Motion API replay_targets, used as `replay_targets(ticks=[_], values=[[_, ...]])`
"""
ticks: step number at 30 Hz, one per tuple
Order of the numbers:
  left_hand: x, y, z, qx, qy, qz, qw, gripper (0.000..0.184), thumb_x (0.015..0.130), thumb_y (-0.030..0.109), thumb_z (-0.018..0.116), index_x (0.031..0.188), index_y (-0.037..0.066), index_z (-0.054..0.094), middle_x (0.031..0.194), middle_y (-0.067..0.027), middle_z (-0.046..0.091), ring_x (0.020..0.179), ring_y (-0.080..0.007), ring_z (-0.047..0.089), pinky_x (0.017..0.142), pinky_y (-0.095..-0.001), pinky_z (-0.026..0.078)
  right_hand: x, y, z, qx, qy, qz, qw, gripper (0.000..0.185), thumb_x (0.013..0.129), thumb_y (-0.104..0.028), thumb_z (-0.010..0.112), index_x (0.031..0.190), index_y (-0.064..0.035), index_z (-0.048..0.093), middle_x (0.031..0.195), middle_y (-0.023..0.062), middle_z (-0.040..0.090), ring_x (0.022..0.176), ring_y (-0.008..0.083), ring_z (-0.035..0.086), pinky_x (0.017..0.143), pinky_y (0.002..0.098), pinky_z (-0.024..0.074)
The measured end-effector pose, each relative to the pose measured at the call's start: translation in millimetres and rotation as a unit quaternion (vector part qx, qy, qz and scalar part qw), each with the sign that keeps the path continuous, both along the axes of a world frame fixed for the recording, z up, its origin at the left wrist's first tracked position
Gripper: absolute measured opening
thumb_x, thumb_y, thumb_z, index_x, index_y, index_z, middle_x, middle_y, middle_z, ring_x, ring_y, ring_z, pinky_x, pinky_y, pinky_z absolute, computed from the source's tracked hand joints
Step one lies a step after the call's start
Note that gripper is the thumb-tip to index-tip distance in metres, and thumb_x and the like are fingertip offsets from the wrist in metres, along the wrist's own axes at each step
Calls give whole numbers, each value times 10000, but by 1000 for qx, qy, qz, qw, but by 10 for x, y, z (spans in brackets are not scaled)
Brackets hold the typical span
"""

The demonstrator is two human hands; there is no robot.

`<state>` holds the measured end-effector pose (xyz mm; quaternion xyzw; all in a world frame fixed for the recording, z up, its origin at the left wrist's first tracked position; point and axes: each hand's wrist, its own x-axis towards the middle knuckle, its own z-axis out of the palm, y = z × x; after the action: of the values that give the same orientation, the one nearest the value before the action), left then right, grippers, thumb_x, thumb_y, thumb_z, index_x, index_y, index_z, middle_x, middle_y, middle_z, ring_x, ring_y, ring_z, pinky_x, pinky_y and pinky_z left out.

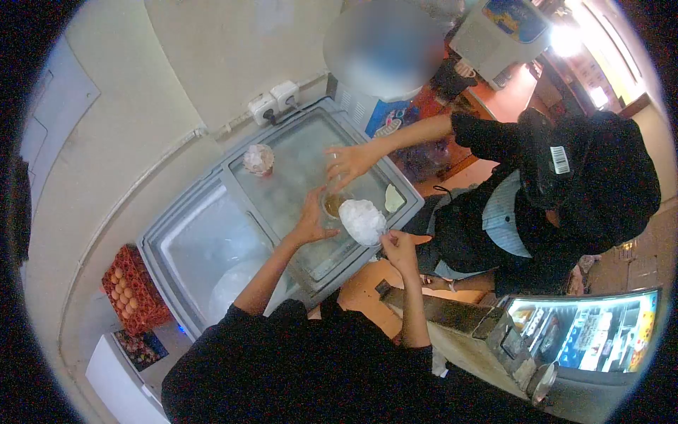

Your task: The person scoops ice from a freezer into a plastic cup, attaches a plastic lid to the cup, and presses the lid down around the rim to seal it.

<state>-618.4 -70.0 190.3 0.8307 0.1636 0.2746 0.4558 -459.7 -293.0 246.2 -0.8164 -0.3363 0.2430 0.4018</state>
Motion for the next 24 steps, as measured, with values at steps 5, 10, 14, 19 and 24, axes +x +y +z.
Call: replay_targets(ticks=[5, 10, 14, 19, 24], values=[[70, 66, -87, 14, -12, 11, 1000, 1140, 528, 347, 840, 1404, -13, 206, 1330, -223, 332, 1282, -400, 314, 1093, -454, 271, 63, 96, 68, -6, 8, 23, 1000, 261, 852, -160, 617, 682, 31, 564, 595, 28, 561, 523, 99, 547, 474, 255, 419], [119, 141, -122, 9, 17, -23, 1000, 1114, 519, 362, 851, 1405, 37, 260, 1372, -226, 331, 1283, -407, 330, 1073, -461, 299, 74, 181, 178, -42, 23, 27, 999, 268, 846, -174, 625, 684, 32, 568, 585, 42, 574, 528, 106, 567, 484, 260, 430], [132, 192, 39, 17, 59, -50, 997, 1117, 507, 328, 853, 1413, 60, 257, 1397, -214, 331, 1289, -397, 347, 1067, -461, 309, 235, 201, 82, -70, -40, 44, 996, 305, 793, -239, 643, 680, 34, 572, 551, 101, 554, 529, 155, 553, 516, 347, 416], [158, 228, 172, 82, 69, -96, 990, 1126, 496, 338, 846, 1427, 106, 256, 1373, -213, 385, 1301, -405, 348, 1084, -457, 288, 321, 359, 221, -95, -36, 77, 992, 301, 779, -254, 638, 686, 30, 601, 552, 130, 563, 558, 197, 585, 554, 357, 442], [201, 229, 381, 59, 24, -123, 990, 1094, 473, 274, 851, 1403, 119, 296, 1383, -147, 400, 1263, -357, 402, 1072, -462, 291, 409, 574, 423, -145, -40, 137, 979, 337, 770, -280, 636, 680, 45, 620, 554, 154, 580, 539, 230, 601, 559, 371, 462]])
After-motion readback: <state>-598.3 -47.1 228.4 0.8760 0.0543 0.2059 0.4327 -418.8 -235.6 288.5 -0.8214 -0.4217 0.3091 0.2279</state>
